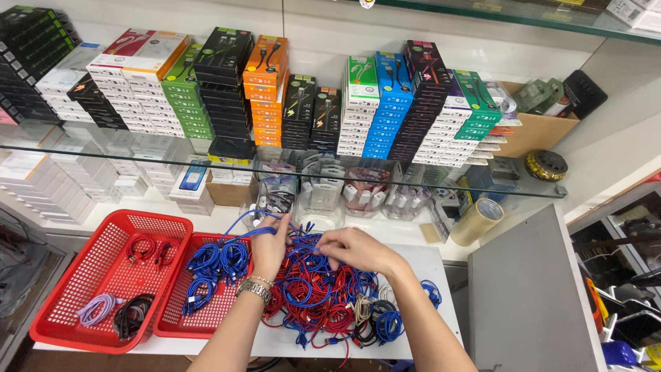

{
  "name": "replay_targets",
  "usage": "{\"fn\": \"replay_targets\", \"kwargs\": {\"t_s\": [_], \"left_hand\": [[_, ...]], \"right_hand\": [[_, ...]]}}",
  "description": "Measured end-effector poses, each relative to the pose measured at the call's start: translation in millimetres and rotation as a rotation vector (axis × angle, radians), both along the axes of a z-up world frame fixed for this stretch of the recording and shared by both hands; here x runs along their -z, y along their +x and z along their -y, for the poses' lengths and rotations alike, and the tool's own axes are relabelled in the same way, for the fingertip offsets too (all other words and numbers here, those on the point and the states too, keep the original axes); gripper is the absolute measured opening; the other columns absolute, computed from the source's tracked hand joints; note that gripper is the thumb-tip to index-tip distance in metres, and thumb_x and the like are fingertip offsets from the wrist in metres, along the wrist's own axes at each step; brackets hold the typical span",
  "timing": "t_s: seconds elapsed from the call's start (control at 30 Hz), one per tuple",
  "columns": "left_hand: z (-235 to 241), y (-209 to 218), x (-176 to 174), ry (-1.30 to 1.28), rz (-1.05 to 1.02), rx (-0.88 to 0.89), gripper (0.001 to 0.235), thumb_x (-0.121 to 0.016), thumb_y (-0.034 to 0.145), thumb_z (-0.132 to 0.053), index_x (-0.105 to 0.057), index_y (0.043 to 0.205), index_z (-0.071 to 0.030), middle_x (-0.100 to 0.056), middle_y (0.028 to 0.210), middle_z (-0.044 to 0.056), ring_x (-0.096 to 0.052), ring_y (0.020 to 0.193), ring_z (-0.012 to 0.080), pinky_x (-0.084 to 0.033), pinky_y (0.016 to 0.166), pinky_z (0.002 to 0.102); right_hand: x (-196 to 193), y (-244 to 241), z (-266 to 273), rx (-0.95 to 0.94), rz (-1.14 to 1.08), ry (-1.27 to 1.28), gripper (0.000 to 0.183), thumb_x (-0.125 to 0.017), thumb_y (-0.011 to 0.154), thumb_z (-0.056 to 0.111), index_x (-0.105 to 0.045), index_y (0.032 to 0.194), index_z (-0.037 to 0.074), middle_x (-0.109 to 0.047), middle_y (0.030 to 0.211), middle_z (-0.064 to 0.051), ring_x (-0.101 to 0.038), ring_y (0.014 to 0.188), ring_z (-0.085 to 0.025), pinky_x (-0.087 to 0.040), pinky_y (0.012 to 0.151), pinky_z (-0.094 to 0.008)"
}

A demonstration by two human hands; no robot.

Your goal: The person untangles and sorts a pile of red, blue, and black cables on a counter. They coil each cable and place it into one of two red baskets. The person handles the cables one at a time, separating them by color and type.

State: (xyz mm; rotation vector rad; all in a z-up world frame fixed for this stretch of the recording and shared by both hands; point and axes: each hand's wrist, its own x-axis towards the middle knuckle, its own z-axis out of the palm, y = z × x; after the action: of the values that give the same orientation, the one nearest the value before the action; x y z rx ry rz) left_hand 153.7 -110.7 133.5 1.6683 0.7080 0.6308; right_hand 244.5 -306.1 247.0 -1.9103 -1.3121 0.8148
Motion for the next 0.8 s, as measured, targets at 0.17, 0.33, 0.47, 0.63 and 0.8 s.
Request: {"fn": "replay_targets", "kwargs": {"t_s": [0.17,0.33,0.47,0.63,0.8], "left_hand": [[28,1,-19,0.426,0.056,0.034,0.020,-0.068,0.096,-0.025,-0.069,0.092,-0.005,-0.073,0.074,0.017,-0.071,0.064,0.0317,-0.055,0.056,0.039],[39,-3,-21,0.745,-0.104,0.093,0.021,-0.070,0.094,-0.026,-0.069,0.090,-0.005,-0.069,0.073,0.023,-0.067,0.071,0.0429,-0.052,0.061,0.049],[20,6,-18,0.331,-0.084,0.041,0.016,-0.066,0.094,-0.022,-0.068,0.094,-0.007,-0.075,0.071,0.014,-0.069,0.056,0.0268,-0.051,0.049,0.038],[-27,4,7,-0.217,0.064,0.012,0.034,-0.070,0.097,-0.028,-0.070,0.081,0.002,-0.073,0.065,0.008,-0.054,0.044,0.0093,-0.038,0.040,0.026],[-61,-21,59,-0.471,-0.009,0.029,0.038,-0.070,0.095,-0.034,-0.066,0.081,0.001,-0.063,0.062,0.007,-0.046,0.043,0.0100,-0.030,0.039,0.025]], "right_hand": [[15,-2,-1,0.362,0.260,-0.152,0.020,-0.063,0.096,0.024,-0.075,0.094,0.008,-0.074,0.066,-0.007,-0.068,0.064,-0.022,-0.054,0.066,-0.039],[38,-11,0,0.423,0.381,-0.094,0.018,-0.062,0.090,0.021,-0.073,0.086,0.007,-0.074,0.067,-0.007,-0.075,0.071,-0.029,-0.057,0.074,-0.042],[78,-24,4,0.359,0.456,-0.206,0.021,-0.060,0.093,0.020,-0.074,0.086,0.006,-0.075,0.066,-0.010,-0.073,0.071,-0.029,-0.057,0.076,-0.042],[126,27,18,0.652,0.103,-0.242,0.021,-0.051,0.102,0.021,-0.059,0.104,0.001,-0.077,0.073,-0.014,-0.076,0.063,-0.023,-0.059,0.068,-0.037],[156,93,34,0.994,-0.496,0.319,0.022,-0.054,0.100,0.021,-0.049,0.106,0.001,-0.077,0.090,-0.018,-0.076,0.072,-0.022,-0.059,0.063,-0.033]]}}
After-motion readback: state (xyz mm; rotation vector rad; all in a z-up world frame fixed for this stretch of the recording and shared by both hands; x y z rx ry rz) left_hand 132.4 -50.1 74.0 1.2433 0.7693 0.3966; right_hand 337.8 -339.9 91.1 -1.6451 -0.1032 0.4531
